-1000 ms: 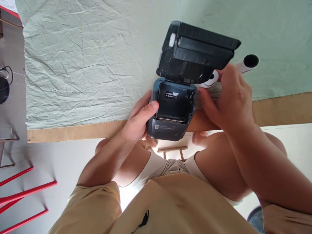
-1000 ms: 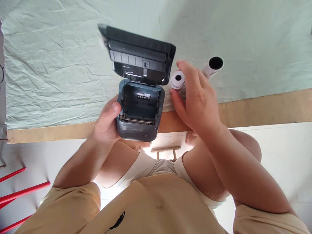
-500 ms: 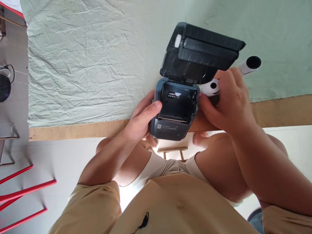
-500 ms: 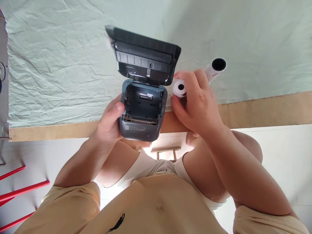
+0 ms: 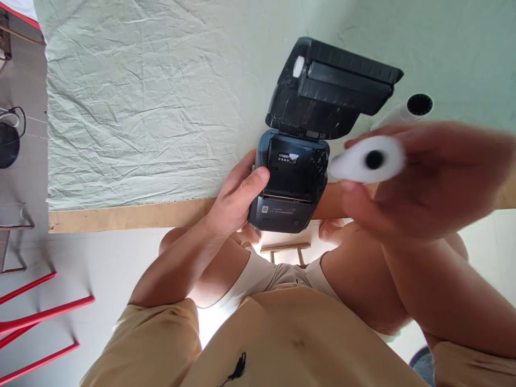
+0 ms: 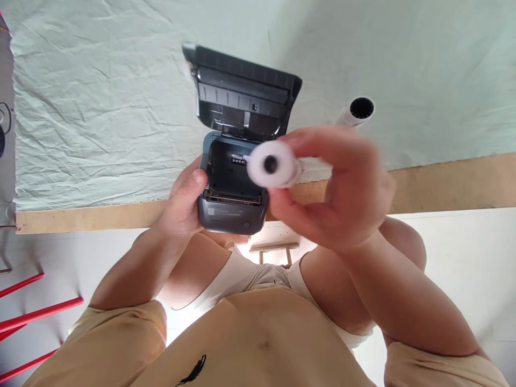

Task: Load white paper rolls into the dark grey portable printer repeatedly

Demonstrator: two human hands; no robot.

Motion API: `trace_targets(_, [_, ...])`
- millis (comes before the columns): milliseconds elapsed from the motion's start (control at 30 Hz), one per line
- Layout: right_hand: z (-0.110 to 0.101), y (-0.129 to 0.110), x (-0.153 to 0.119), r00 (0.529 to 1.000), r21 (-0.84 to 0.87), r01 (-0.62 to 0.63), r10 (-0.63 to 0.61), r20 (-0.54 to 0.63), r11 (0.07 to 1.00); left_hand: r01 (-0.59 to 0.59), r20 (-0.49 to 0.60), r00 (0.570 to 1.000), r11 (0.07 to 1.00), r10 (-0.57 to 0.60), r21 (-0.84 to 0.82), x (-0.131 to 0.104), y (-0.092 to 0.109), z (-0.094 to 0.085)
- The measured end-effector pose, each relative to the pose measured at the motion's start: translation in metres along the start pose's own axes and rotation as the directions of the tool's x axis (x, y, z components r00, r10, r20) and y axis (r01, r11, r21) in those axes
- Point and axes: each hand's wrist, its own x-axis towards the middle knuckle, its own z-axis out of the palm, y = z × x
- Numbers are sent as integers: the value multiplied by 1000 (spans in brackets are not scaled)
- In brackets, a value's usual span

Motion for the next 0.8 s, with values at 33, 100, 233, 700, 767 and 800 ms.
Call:
trace_targets(33, [7, -7, 1, 986, 33, 94, -88, -140, 995, -8, 2, 1000, 1000, 8, 8, -1, -1, 0])
trace_targets(100, [20, -16, 6, 892, -10, 261, -245, -380, 965, -26, 27, 999, 999, 26, 21, -1, -1, -2])
trace_targets(233, [27, -20, 11, 915, -27, 261, -257, -310, 965, -39, 42, 998, 997, 37, 63, 1, 0, -5])
trace_targets(700, [18, -24, 6, 968, -41, 149, -155, -196, 988, -14, 36, 999, 998, 12, 57, 1, 3, -1])
trace_targets(767, [19, -20, 3, 975, -55, 140, -147, -169, 989, -23, 44, 999, 998, 21, 52, 1, 3, -1])
trace_targets(800, [19, -18, 2, 978, -69, 138, -147, -150, 988, -22, 42, 999, 998, 20, 52, 1, 3, -1])
